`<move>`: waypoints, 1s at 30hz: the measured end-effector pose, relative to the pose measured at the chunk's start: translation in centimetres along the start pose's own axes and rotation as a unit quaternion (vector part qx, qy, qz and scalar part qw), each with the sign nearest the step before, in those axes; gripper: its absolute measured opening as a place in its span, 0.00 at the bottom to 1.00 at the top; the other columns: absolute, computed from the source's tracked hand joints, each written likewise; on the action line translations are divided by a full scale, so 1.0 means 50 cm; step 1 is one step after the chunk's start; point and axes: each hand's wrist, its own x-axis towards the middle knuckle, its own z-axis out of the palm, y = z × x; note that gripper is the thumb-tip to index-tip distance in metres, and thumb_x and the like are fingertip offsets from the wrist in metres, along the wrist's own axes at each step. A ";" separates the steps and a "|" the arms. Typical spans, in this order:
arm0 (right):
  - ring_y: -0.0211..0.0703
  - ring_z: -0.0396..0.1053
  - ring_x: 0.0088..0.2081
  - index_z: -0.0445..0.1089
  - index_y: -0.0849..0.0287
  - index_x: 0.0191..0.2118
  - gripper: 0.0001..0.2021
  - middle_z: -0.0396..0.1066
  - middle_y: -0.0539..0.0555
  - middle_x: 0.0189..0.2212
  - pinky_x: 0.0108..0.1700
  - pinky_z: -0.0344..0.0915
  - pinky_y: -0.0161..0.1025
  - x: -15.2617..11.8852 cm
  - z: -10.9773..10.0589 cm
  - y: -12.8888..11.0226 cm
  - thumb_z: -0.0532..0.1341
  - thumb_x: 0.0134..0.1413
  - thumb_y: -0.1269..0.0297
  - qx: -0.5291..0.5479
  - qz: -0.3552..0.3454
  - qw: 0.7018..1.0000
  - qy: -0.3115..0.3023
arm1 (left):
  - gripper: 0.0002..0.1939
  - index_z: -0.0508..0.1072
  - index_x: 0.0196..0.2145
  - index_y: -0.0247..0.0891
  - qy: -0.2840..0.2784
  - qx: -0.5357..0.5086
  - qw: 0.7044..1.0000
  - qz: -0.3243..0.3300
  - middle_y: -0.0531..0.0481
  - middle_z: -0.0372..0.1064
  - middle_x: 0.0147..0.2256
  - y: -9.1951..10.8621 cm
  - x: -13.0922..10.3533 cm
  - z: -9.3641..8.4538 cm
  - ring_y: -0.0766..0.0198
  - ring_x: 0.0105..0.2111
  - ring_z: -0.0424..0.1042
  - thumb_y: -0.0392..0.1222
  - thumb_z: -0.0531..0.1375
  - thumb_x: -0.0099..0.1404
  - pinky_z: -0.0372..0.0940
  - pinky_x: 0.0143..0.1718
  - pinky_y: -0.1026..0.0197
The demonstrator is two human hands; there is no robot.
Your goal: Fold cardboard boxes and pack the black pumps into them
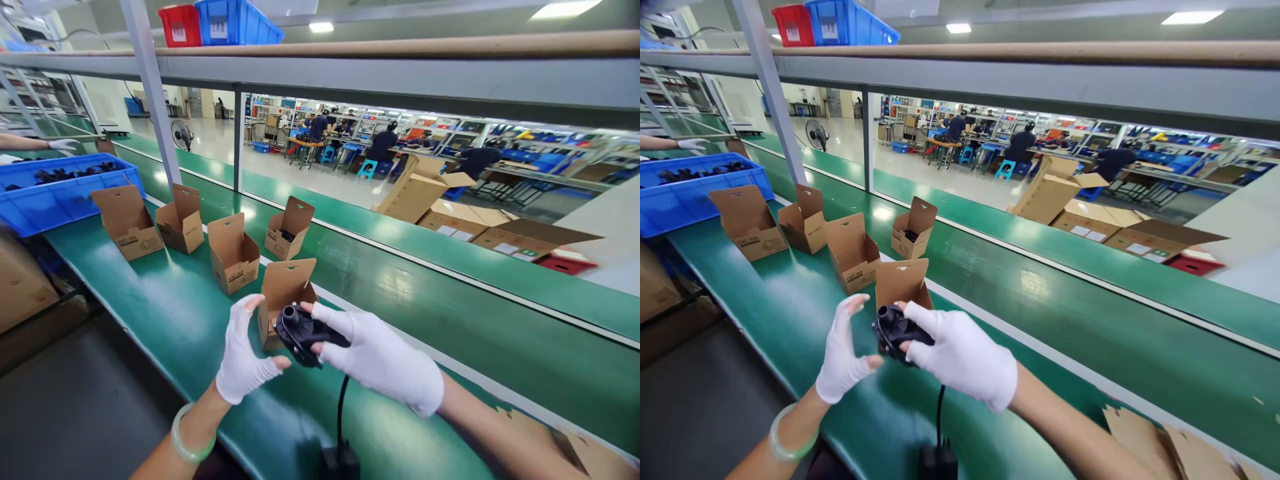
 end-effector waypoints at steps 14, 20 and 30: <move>0.54 0.76 0.36 0.77 0.57 0.41 0.14 0.78 0.59 0.35 0.32 0.62 0.40 0.218 0.033 0.033 0.59 0.53 0.58 -0.355 0.038 0.901 -0.246 | 0.45 0.38 0.69 0.40 -0.084 0.172 0.977 0.091 0.36 0.47 0.67 -0.207 0.014 0.057 0.45 0.67 0.50 0.29 0.51 0.57 0.54 0.66 0.40; 0.54 0.76 0.34 0.78 0.64 0.42 0.14 0.78 0.63 0.34 0.33 0.65 0.41 0.247 0.116 0.077 0.62 0.52 0.62 -0.353 0.031 0.877 -0.323 | 0.47 0.36 0.70 0.44 -0.102 0.141 0.980 0.095 0.41 0.43 0.69 -0.206 0.007 0.067 0.48 0.68 0.48 0.28 0.50 0.56 0.53 0.67 0.43; 0.49 0.70 0.37 0.71 0.57 0.38 0.16 0.72 0.55 0.34 0.40 0.62 0.43 0.037 0.034 0.088 0.46 0.66 0.62 -0.307 0.102 0.946 -0.018 | 0.45 0.39 0.69 0.45 -0.094 0.132 0.984 0.079 0.44 0.44 0.69 -0.182 -0.004 0.044 0.52 0.68 0.48 0.26 0.48 0.58 0.51 0.68 0.46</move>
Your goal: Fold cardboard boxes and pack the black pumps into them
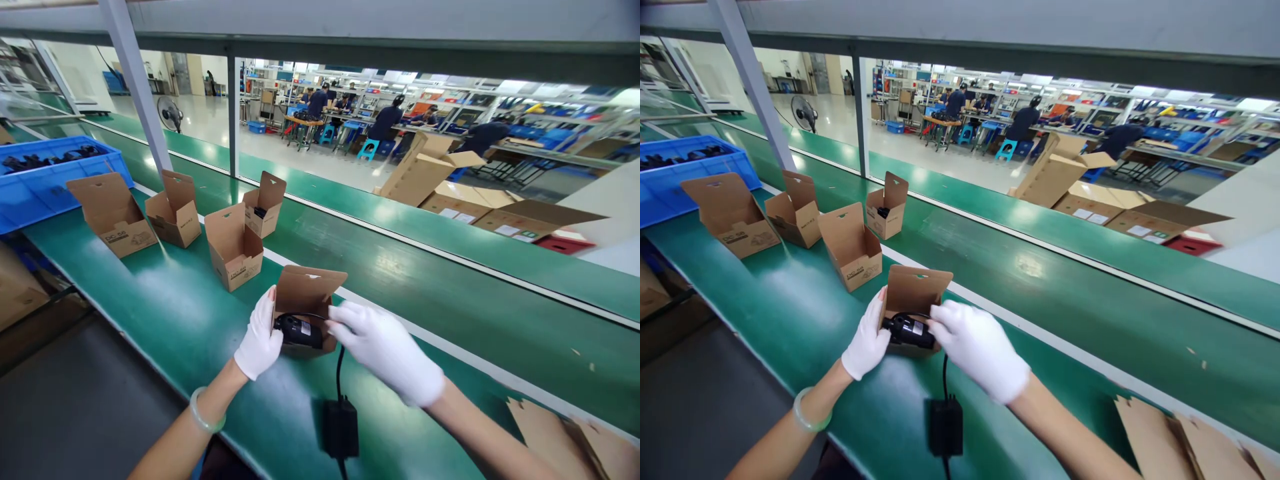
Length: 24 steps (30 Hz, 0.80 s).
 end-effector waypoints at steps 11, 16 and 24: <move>0.37 0.61 0.22 0.68 0.59 0.32 0.19 0.65 0.47 0.21 0.24 0.59 0.33 -0.169 0.230 0.029 0.65 0.38 0.50 0.536 0.035 0.785 -0.308 | 0.45 0.38 0.69 0.46 0.003 -0.016 1.000 -0.008 0.44 0.41 0.70 0.000 -0.013 -0.009 0.51 0.69 0.45 0.25 0.48 0.58 0.50 0.69 0.44; 0.45 0.73 0.32 0.75 0.62 0.35 0.24 0.76 0.56 0.32 0.36 0.68 0.37 -0.169 0.053 0.011 0.70 0.43 0.43 0.556 -0.128 0.767 -0.293 | 0.44 0.40 0.69 0.45 0.010 -0.017 0.999 -0.033 0.43 0.43 0.70 -0.003 -0.017 -0.005 0.51 0.69 0.47 0.25 0.49 0.58 0.49 0.69 0.44; 0.44 0.69 0.24 0.67 0.60 0.47 0.24 0.71 0.52 0.27 0.29 0.68 0.40 -0.043 0.034 -0.007 0.63 0.53 0.46 0.526 0.151 0.787 0.284 | 0.42 0.40 0.69 0.46 0.029 -0.010 0.999 -0.014 0.44 0.45 0.69 -0.002 -0.021 -0.001 0.52 0.68 0.48 0.27 0.49 0.61 0.52 0.68 0.45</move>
